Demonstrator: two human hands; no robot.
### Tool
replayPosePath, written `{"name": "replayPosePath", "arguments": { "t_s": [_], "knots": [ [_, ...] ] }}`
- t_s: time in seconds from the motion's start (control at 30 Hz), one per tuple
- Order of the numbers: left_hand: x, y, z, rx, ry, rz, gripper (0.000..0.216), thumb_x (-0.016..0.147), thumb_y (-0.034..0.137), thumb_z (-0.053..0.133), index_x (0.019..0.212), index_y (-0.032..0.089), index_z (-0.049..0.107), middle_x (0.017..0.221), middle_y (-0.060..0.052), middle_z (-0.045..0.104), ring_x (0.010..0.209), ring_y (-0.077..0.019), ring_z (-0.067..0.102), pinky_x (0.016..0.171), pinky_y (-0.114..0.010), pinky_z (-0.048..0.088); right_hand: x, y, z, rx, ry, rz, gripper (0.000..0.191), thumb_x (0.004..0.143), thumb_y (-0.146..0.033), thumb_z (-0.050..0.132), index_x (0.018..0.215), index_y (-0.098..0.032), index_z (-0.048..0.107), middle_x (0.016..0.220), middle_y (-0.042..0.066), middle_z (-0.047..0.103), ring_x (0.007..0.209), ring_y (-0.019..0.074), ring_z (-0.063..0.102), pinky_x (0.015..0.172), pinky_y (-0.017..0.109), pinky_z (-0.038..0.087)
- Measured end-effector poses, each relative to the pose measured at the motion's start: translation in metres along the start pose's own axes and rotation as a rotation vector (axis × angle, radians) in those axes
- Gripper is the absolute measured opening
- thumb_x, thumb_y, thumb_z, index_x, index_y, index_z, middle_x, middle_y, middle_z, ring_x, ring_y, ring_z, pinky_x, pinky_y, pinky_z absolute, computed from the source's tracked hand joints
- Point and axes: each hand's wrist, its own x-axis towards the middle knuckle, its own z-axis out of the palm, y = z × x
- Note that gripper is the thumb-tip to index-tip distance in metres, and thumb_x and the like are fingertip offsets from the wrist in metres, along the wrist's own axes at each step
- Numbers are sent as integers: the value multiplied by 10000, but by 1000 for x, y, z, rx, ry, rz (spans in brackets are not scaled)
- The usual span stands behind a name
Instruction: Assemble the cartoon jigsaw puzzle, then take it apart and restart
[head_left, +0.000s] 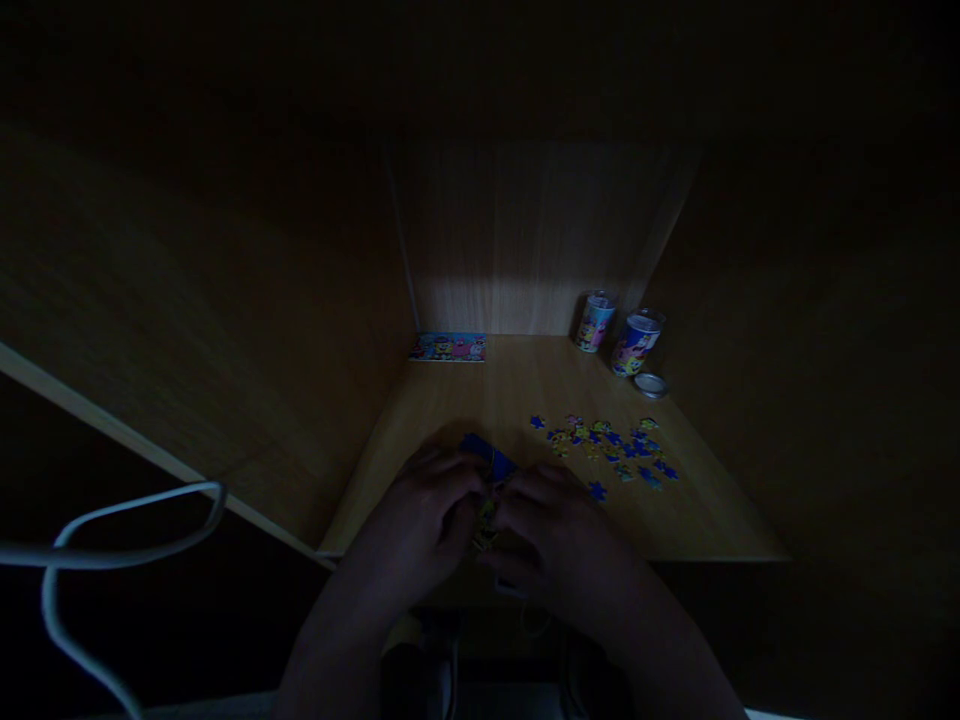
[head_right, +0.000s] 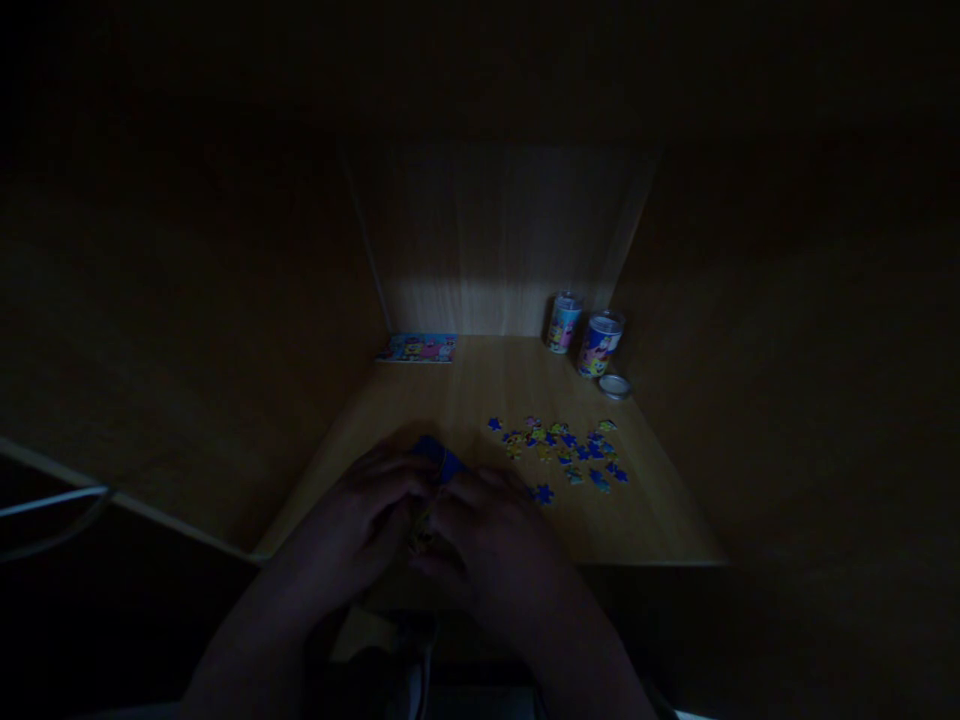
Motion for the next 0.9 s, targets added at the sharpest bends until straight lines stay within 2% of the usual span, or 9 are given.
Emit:
{"name": "replayPosePath", "arguments": {
  "t_s": [0.23,0.37,0.5,0.67,0.9],
  "knots": [
    [3,1,0,11,27,20,317,916,10,543,1002,261,716,1116,-26,770,1101,-246,694,1011,-479,571,4,4,3,-66,108,-32,60,999,-259,782,1045,-235,752,1099,22,797,1029,224,724,963,416,574],
    [1,-1,2,39,12,34,348,899,-6,563,1041,270,721,1162,-30,773,1133,-252,701,1087,-515,547,3,8,8,-85,218,-34,113,1027,-236,741,1140,-243,753,1084,41,810,986,221,743,908,389,595],
    [-1,-2,3,85,2,35,366,921,13,592,1120,290,725,1218,-26,774,1181,-258,700,1173,-550,494,4,11,7,-3,341,39,95,1076,-263,668,1065,-238,759,995,44,800,909,190,747,833,327,602],
    [0,-2,4,109,19,28,324,974,68,605,1165,298,730,1200,-34,782,1167,-263,714,1160,-560,504,5,13,5,51,394,136,178,1094,-271,628,962,-226,738,904,30,772,807,176,739,744,307,580],
    [1,-1,4,138,8,15,234,1041,140,602,1169,295,721,1236,-21,781,1157,-249,709,1217,-590,452,2,15,0,131,524,325,135,1070,-305,666,998,-243,761,956,19,806,853,186,774,776,308,576]
  ]
}}
